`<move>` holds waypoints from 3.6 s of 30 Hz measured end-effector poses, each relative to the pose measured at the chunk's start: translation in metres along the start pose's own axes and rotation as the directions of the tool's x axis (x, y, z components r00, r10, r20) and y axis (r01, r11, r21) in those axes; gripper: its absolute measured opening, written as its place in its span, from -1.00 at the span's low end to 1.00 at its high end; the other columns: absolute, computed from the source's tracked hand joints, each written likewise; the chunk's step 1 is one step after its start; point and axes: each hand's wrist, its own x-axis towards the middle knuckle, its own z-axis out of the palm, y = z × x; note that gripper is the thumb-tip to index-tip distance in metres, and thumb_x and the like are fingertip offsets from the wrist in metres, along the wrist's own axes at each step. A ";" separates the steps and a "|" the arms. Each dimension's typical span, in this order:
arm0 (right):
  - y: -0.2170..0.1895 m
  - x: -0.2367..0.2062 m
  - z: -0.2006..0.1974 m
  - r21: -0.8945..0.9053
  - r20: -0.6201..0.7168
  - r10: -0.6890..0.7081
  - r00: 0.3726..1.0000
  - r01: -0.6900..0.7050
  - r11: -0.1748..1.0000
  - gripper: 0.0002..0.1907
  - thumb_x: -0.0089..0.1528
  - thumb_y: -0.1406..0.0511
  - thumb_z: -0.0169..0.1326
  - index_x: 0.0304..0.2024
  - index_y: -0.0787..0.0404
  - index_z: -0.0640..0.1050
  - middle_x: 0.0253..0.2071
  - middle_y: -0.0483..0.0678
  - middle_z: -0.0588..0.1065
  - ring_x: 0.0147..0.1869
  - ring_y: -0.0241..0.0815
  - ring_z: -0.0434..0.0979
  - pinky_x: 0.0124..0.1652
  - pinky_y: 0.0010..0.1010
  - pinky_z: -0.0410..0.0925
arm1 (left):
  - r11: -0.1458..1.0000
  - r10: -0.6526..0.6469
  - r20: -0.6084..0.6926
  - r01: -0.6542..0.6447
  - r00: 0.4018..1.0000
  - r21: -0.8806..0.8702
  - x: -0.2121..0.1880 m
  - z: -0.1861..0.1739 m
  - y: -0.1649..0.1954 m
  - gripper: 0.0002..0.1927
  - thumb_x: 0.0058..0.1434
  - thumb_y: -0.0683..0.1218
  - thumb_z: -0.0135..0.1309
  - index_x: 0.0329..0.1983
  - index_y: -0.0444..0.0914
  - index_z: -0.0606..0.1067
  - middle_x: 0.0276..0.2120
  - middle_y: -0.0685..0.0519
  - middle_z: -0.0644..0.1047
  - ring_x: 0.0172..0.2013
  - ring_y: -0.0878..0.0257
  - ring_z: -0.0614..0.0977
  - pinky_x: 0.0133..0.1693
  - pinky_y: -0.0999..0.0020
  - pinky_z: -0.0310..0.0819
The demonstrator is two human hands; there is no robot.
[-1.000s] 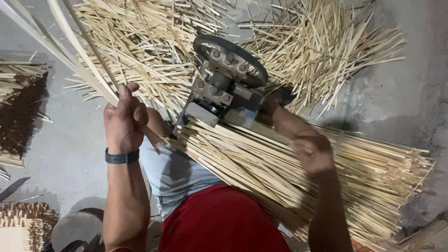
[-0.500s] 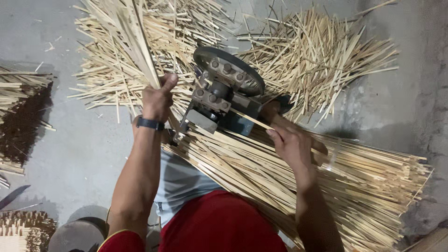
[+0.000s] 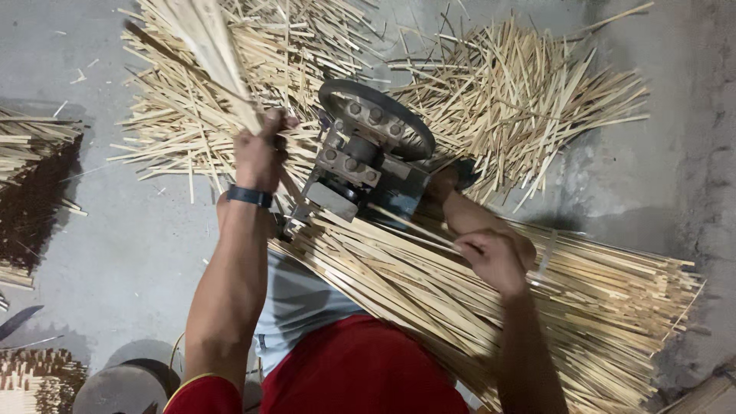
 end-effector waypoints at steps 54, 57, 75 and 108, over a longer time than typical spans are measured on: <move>-0.094 0.037 0.003 -0.224 -0.254 -0.252 0.934 0.196 0.955 -0.77 0.29 0.24 0.18 -0.06 0.17 0.69 -0.36 0.08 0.62 -0.40 -0.04 0.61 -0.36 -0.22 0.45 | 0.994 -0.096 -0.002 0.096 0.995 -0.049 -0.007 -0.004 -0.012 -0.78 0.17 -0.08 0.29 -0.21 -0.31 0.58 -0.44 0.03 0.65 -0.73 0.48 0.26 -0.72 0.55 0.09; -0.094 0.035 -0.001 -0.181 -0.197 -0.179 0.964 0.144 0.973 -0.77 0.32 0.22 0.13 -0.06 0.16 0.68 -0.35 0.07 0.64 -0.36 -0.08 0.67 -0.33 -0.25 0.47 | 0.992 -0.080 -0.045 0.076 0.996 -0.096 -0.005 0.001 -0.010 -0.79 0.23 -0.10 0.29 -0.21 -0.33 0.56 -0.38 -0.02 0.66 -0.71 0.49 0.29 -0.71 0.55 0.11; -0.097 0.014 0.001 -0.118 0.303 0.207 0.930 -0.179 0.977 -0.74 0.22 0.16 0.20 -0.10 0.07 0.72 -0.18 -0.07 0.71 -0.21 -0.25 0.72 -0.13 -0.34 0.55 | 0.907 0.166 0.035 -0.139 0.985 -0.398 0.002 -0.039 0.077 -0.67 0.49 0.11 -0.03 -0.04 -0.24 0.48 -0.58 0.19 0.37 -0.63 0.39 0.33 -0.60 0.50 0.22; -0.079 0.031 -0.001 -0.244 -0.068 -0.033 0.997 0.015 0.970 -0.72 0.35 0.17 0.10 -0.02 0.18 0.64 -0.32 0.01 0.66 -0.30 -0.18 0.71 -0.20 -0.31 0.55 | 0.995 -0.095 -0.007 0.095 0.995 0.029 -0.004 0.009 -0.009 -0.65 0.18 0.05 0.30 -0.24 -0.35 0.58 -0.38 -0.03 0.72 -0.73 0.41 0.34 -0.74 0.52 0.18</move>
